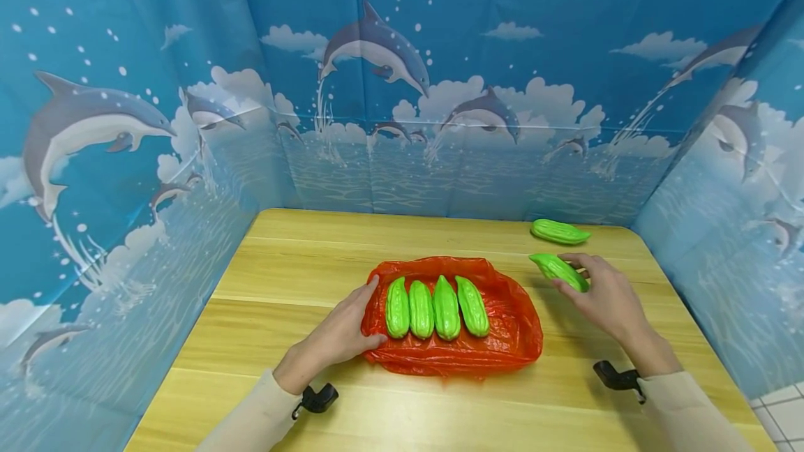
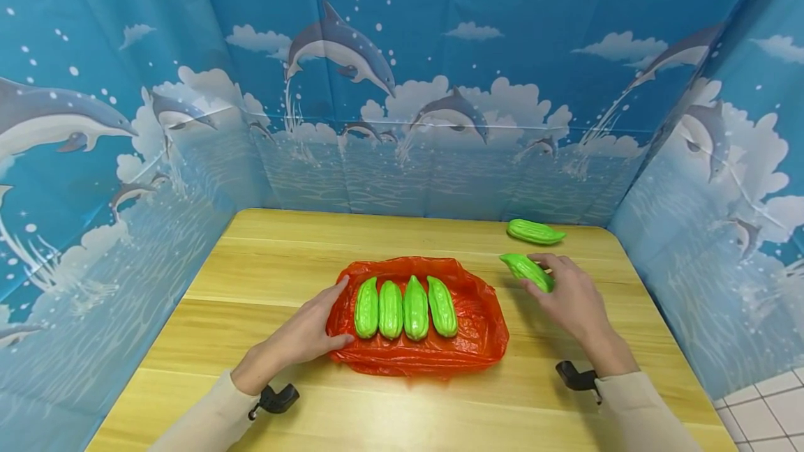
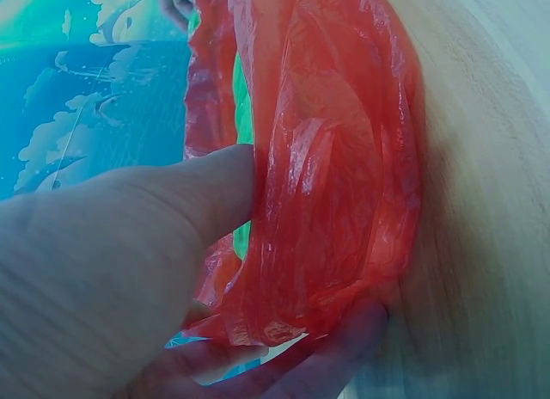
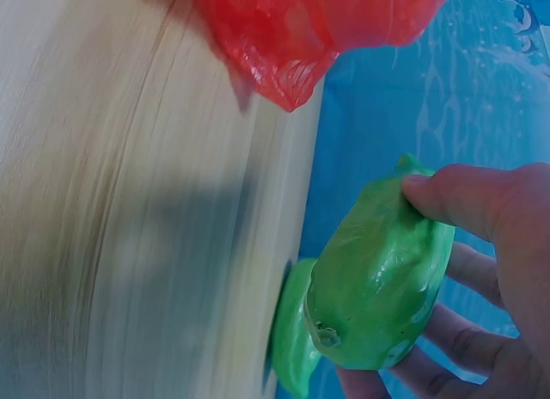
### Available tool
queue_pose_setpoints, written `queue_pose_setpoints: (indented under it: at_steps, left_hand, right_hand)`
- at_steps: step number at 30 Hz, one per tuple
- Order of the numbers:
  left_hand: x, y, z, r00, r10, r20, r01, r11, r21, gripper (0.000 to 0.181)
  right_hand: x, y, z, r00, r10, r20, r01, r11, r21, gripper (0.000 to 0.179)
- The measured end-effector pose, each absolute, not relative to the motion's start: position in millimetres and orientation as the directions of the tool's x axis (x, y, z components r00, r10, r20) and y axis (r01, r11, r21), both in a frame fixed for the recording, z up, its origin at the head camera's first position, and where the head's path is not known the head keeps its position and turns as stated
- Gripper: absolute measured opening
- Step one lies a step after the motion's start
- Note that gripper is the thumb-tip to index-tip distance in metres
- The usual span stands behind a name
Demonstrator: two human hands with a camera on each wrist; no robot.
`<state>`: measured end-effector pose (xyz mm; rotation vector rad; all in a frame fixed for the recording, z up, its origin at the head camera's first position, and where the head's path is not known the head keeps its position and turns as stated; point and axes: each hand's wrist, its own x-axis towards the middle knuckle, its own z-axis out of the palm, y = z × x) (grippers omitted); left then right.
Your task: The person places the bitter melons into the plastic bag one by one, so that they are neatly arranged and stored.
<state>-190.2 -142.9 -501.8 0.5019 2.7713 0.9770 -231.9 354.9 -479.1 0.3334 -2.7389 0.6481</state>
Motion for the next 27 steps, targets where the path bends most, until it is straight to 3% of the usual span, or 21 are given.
queue_pose_setpoints:
  at_steps: [27]
  left_hand:
    - [-190,-145,-501,-0.927,0.372,-0.044,0.261,0.725,0.637,0.113]
  right_hand:
    - [-226,321,-466,-0.933,-0.136,0.333,-0.275,0.868,-0.414,0.057]
